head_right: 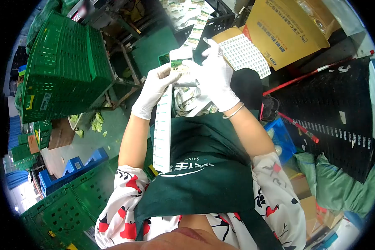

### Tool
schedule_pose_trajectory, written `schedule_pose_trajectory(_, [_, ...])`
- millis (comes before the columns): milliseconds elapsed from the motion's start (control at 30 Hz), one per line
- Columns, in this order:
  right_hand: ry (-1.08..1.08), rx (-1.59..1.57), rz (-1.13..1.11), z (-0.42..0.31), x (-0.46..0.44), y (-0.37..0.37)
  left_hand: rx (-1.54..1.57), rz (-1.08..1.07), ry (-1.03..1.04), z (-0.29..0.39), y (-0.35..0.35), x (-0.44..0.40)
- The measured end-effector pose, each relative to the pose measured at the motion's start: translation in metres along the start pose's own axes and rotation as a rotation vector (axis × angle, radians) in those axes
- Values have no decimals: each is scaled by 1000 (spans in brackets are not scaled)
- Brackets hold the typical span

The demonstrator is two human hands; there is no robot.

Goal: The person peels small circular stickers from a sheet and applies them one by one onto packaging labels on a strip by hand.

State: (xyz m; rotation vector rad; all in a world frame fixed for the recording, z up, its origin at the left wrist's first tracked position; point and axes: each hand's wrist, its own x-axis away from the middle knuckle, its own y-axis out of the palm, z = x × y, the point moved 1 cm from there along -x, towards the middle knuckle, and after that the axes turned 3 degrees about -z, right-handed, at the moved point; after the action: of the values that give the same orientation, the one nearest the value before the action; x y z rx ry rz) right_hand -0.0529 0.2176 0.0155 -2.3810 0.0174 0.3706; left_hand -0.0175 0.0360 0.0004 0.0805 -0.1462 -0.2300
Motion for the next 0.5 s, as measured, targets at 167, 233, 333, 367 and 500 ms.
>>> schedule_pose_trajectory(167, [-35, -548, -309, -8, 18, -15, 304, 84, -72, 8, -2, 1])
schedule_pose_trajectory(233, [-100, -497, -415, -21, 29, -28, 497, 85, -147, 21, 2, 4])
schedule_pose_trajectory(333, [20, -616, -326, -10, 27, -28, 285, 66, -74, 13, -3, -5])
schedule_pose_trajectory(367, [122, -686, -313, -7, 22, -29, 262, 57, -66, 13, -1, -5])
schedule_pose_trajectory(500, [190, -638, -348, -7, 8, -26, 148, 26, 3, 6, 2, -7])
